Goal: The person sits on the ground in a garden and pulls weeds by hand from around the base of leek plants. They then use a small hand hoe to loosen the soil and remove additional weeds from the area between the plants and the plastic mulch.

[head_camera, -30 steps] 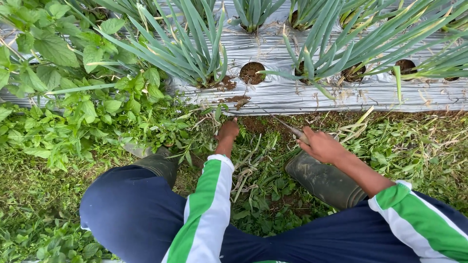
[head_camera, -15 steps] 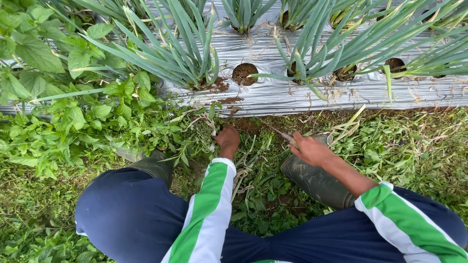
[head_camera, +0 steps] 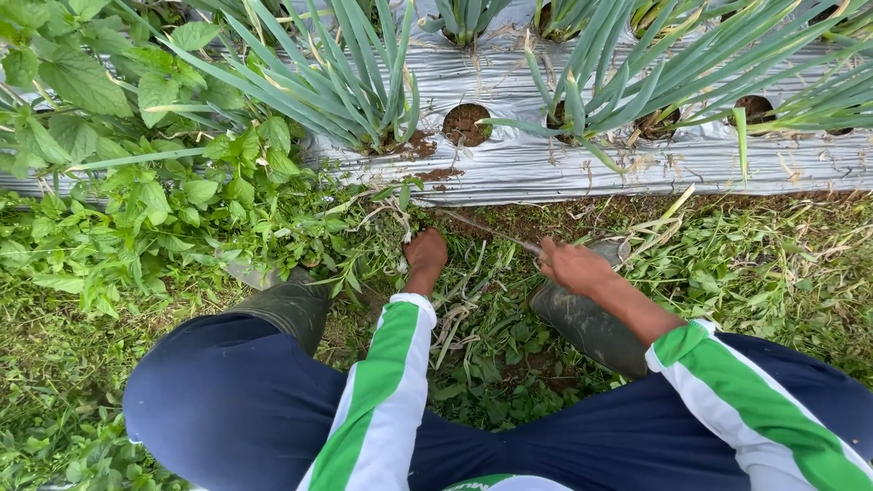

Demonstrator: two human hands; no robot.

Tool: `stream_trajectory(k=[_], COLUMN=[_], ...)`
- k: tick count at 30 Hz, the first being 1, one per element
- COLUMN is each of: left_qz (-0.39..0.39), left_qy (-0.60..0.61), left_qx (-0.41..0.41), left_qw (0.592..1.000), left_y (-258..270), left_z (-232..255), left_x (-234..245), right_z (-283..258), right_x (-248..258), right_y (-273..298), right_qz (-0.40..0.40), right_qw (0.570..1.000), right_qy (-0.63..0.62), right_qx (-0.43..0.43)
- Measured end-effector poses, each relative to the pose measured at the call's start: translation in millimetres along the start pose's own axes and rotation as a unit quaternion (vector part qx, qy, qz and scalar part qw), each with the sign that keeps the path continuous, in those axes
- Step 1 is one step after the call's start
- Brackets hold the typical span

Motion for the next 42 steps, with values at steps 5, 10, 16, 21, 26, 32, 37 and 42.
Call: stream_trajectory(k=[5, 10, 16, 21, 26, 32, 37, 42], left_qz=[-0.015, -0.026, -0.041, -0.024, -0.026, -0.053, -0.053, -0.046], left_qy=[-0.017, 0.060, 0.039, 0.043, 0.029, 0.003, -0.010, -0.018], left_qx=[-0.011, -0.019, -0.018, -0.043, -0.040, -0.031, -0.028, -0.016], left_qw=[1.000, 0.998, 0.998, 0.998, 0.998, 0.998, 0.998, 0.999], left_y=[17, 14, 3, 0, 7, 19, 21, 30], left_z=[-1, -16, -25, -36, -34, -22, -24, -16], left_x=[14, 3, -11, -24, -28, -19, -15, -3], right_z=[-3, -39, -6, -42, -40, 8, -66, -49], right_x=[-3, 34, -22, 32, 18, -58, 53, 20], right_y=[9, -4, -10, 2, -15, -22, 9, -10], right_qz=[-0.003, 0.052, -0.046, 0.014, 0.080, -0.054, -0.040, 0.085], right_qw=[0.999, 0.996, 0.998, 0.997, 0.988, 0.998, 0.998, 0.992], right_qy=[-0.033, -0.072, -0.040, -0.079, -0.132, -0.017, -0.044, -0.094], right_qx=[-0.013, -0.031, -0.023, -0.018, -0.030, -0.017, -0.016, -0.016])
Point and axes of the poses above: each hand's wrist, its own y-axis away from the middle knuckle, its own x-axis out of the back of the hand, z = x × y, the point moved 2 cm from there along -y, towards the middle knuckle, and after that the axes turned 6 degrees about x, right-handed, at the moved point
